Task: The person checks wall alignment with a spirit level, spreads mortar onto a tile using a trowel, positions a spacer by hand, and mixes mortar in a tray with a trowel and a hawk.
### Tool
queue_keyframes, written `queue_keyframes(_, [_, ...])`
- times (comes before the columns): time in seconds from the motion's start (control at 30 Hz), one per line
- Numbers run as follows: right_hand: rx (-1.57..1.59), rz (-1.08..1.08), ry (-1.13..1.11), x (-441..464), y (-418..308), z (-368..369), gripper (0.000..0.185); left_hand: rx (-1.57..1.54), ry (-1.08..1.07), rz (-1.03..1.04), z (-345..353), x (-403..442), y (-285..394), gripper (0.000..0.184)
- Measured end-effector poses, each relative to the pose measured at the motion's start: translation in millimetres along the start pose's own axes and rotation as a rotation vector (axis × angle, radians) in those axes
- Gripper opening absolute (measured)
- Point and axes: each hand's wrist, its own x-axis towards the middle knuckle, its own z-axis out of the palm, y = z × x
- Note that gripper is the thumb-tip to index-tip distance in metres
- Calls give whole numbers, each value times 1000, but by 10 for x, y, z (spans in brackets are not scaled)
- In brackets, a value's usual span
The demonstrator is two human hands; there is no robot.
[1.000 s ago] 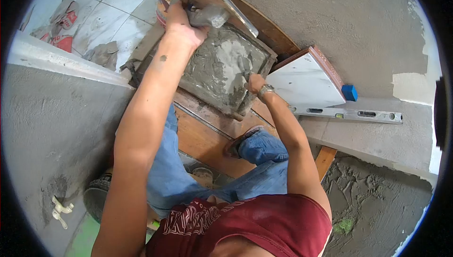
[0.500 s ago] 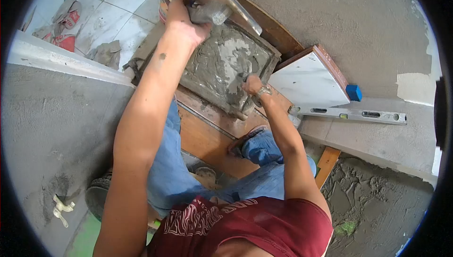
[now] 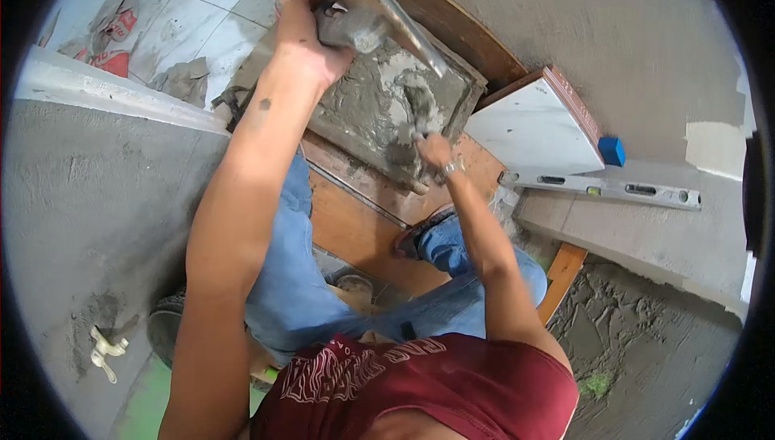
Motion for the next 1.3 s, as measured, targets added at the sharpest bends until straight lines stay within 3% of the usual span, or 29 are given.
queue_keyframes(0.03, [383, 196, -171, -225, -153, -18, 54, 54, 90, 23, 83, -122, 29, 34])
queue_keyframes(0.07, [772, 398, -337, -399, -325, -66, 54, 23, 35, 37, 137, -224, 39, 30])
queue_keyframes(0.13, [294, 107, -240, -8, -127, 236, 53, -31, -88, 47, 249, -357, -23, 24])
queue_keyframes(0.17, [56, -31, -192, 157, -39, 360, 53, -65, -98, 59, 289, -314, -54, 33])
queue_keyframes(0.27, [-247, -21, 27, 195, -211, 249, 55, -54, -134, 17, 0, -24, -109, 32])
queue_keyframes(0.4, [66, 110, 73, -225, -139, 636, 60, -100, -170, 5, 70, -231, -106, 32])
queue_keyframes(0.47, [99, 83, 78, -18, 58, 771, 61, -44, -213, 37, 10, -157, -118, 33])
queue_keyframes(0.5, [121, 85, 80, 22, 162, 838, 61, -74, -62, 3, 229, -382, -149, 33])
queue_keyframes(0.53, [161, 52, 107, -39, -102, 459, 62, -54, -88, -6, 221, -370, -178, 33])
queue_keyframes(0.57, [68, 163, 26, 209, -114, 424, 56, -37, -116, -14, 201, -331, -185, 33])
queue_keyframes(0.67, [45, 54, 131, 643, -211, 582, 51, -14, -47, -25, 197, -403, -207, 33])
queue_keyframes(0.73, [-323, -233, -105, 608, -338, 719, 44, 19, -63, -54, 88, -387, -142, 31])
queue_keyframes(0.87, [-224, -127, -240, -7, -538, -34, 39, 70, -279, -43, -260, -103, -11, 35])
queue_keyframes(0.93, [-198, -223, -235, 191, -255, -189, 42, 41, -91, -57, -187, -268, 50, 38])
queue_keyframes(1.0, [-309, -148, -208, 386, -334, -520, 44, 51, -10, -23, -183, -355, 72, 39])
queue_keyframes(1.03, [-220, -82, -168, 605, -357, -556, 44, 58, 22, 2, -157, -371, 103, 40])
queue_keyframes(1.1, [-43, 54, -99, 1019, -221, -339, 42, 45, 39, 2, -153, -387, 112, 39])
queue_keyframes(1.2, [-464, -197, 209, 1273, -8, 575, 44, -8, 14, -23, -180, -279, 133, 39])
queue_keyframes(1.3, [-300, -224, -54, 461, -292, -377, 43, -132, -41, -83, -194, -256, 229, 38])
